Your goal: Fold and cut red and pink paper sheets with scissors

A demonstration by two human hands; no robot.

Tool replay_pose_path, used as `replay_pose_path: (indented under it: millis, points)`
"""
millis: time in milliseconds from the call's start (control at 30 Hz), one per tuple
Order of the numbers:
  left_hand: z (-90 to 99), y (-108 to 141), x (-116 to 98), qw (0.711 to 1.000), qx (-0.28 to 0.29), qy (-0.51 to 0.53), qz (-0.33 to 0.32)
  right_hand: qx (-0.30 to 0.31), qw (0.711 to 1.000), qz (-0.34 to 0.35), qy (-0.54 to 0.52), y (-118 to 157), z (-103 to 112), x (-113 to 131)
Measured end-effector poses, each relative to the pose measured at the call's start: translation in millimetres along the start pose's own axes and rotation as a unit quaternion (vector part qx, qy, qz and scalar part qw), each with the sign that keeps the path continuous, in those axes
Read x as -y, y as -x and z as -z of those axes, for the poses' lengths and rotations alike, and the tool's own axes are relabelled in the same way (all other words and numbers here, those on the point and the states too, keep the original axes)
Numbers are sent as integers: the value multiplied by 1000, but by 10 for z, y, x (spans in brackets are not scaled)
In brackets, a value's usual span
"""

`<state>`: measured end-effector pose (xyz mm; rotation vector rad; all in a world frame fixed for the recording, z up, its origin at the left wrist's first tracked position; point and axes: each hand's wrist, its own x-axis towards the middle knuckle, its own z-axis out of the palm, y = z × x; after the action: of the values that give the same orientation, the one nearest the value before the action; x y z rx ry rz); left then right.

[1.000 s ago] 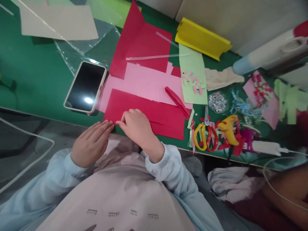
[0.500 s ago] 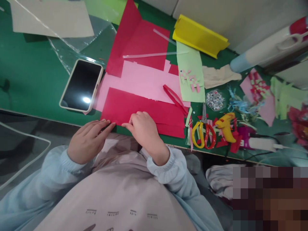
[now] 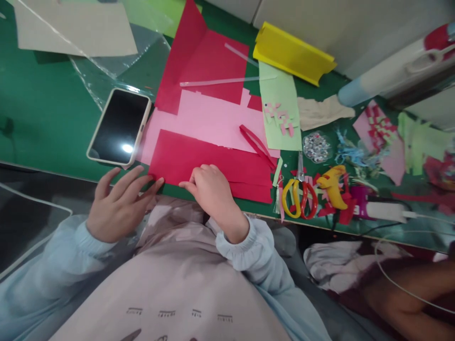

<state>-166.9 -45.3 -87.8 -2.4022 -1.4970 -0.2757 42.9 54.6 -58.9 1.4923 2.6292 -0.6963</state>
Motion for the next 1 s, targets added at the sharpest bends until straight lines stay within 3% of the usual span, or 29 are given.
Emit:
replay_pose_path:
  millis: [300, 467, 633, 833, 1000]
  points:
    - [5, 128, 215, 999, 2, -22, 31, -6, 1000, 4, 1, 9, -20, -13]
    - [27, 168, 330, 997, -2, 44, 70, -3, 1000, 3, 2, 9, -28, 8]
    - [29, 210, 311, 988, -47, 80, 123, -62, 998, 33, -4, 137, -2, -43]
    - [-7, 174, 164, 988, -95, 97, 70, -157, 986, 53, -7, 538, 51, -337]
    - [-11, -28, 16, 987, -69, 143, 15, -186, 979, 78, 39, 782, -158, -382]
